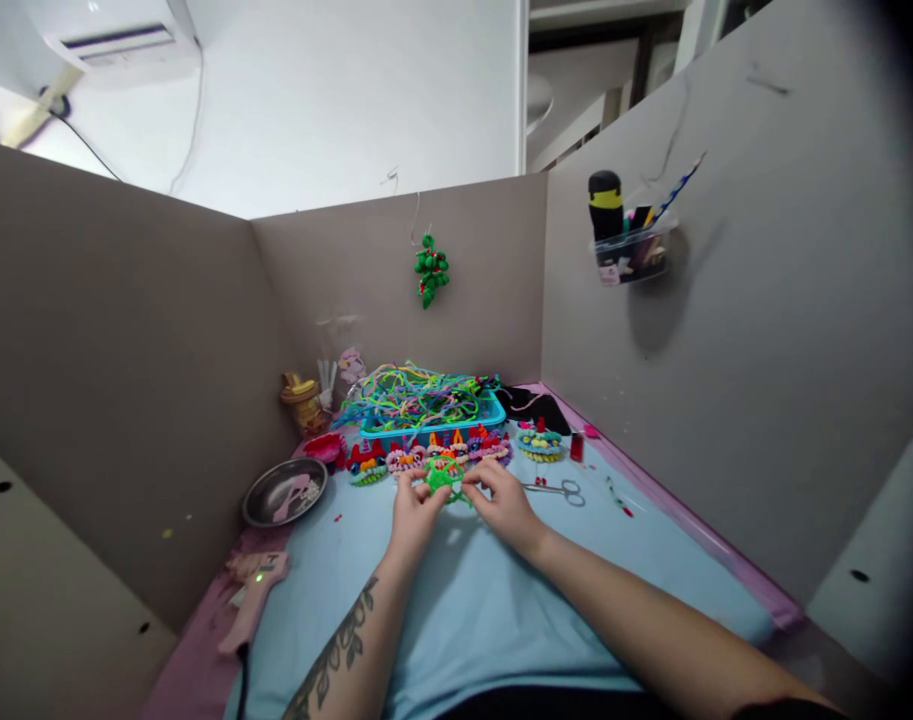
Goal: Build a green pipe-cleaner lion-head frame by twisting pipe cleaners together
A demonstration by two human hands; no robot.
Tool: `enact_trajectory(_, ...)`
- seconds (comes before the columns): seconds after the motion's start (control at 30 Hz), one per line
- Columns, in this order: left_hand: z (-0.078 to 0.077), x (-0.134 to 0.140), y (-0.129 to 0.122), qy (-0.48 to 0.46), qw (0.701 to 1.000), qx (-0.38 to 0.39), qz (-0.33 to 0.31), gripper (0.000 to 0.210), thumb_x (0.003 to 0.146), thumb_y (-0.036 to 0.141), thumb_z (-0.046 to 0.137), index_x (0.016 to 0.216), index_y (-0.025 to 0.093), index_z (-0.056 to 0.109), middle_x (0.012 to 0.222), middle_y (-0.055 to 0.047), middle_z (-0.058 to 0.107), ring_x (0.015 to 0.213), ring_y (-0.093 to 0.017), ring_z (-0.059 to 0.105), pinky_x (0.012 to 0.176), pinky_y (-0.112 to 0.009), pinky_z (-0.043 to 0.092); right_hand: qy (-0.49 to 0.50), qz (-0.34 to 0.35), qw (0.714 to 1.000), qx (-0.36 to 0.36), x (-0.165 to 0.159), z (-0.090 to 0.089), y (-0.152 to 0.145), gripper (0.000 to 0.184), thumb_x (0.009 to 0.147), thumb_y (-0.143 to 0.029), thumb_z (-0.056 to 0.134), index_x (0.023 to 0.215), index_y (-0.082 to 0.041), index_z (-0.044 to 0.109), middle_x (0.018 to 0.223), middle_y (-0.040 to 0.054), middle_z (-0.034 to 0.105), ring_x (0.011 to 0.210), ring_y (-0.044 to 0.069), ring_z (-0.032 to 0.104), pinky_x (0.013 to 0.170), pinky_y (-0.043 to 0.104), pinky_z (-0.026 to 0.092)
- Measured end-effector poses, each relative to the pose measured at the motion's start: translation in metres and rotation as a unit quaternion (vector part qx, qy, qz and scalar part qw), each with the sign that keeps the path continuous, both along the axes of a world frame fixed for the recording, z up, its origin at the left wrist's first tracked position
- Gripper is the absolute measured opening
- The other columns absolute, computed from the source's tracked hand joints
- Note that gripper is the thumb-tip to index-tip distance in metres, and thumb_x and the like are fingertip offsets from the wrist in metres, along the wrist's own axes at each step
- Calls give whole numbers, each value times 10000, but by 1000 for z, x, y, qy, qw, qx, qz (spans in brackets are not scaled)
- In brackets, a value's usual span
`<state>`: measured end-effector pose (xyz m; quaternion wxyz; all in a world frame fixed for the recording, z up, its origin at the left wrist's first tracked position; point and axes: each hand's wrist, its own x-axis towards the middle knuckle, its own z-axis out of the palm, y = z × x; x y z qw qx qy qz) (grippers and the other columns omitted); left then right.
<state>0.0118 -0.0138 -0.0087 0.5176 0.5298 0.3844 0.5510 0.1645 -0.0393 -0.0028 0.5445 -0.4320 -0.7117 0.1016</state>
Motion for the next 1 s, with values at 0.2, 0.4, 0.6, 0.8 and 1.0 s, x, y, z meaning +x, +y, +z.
enact_trajectory(0.2, 2, 2, -2, 4, 999, -25, -31, 489, 562, 254, 731, 877, 204, 360, 543, 54, 614, 486, -104, 559, 513, -191, 370, -23, 0, 999, 41, 2, -1, 4, 117, 766, -177, 594, 867, -215, 639, 899, 51, 550, 917, 197, 513, 817, 348, 415)
enact_trajectory(0.4, 1, 2, -3, 11, 999, -20, -48, 444, 572, 208, 717, 842, 203, 365, 476, 85, 566, 450, -86, 526, 491, -176, 356, -19, 2, 998, 58, 0, -1, 3, 118, 748, -158, 607, 828, -231, 654, 857, 45, 577, 882, 203, 516, 787, 363, 424)
enact_trajectory(0.6, 7, 2, -6, 31, 998, -16, -58, 420, 556, 166, 702, 809, 203, 369, 440, 111, 524, 404, -64, 464, 454, -163, 321, 36, 6, 999, 4, 2, -4, 8, 55, 699, -179, 658, 726, -225, 675, 798, 28, 593, 839, 186, 538, 777, 343, 420)
enact_trajectory(0.8, 11, 1, -7, 52, 996, -5, -73, 412, 555, 179, 705, 797, 205, 372, 431, 118, 503, 403, -69, 464, 443, -161, 307, 44, 36, 994, -88, 7, -8, 16, 26, 671, -195, 664, 688, -208, 679, 899, 30, 580, 932, 187, 532, 854, 337, 386)
enact_trajectory(1.0, 1, 1, -4, 98, 992, 2, -77, 413, 552, 201, 715, 788, 207, 376, 431, 113, 499, 388, -74, 454, 425, -161, 291, -3, 84, 987, -139, 12, -9, 21, 48, 661, -155, 649, 620, -180, 640, 1008, 46, 536, 1045, 215, 479, 918, 369, 340)
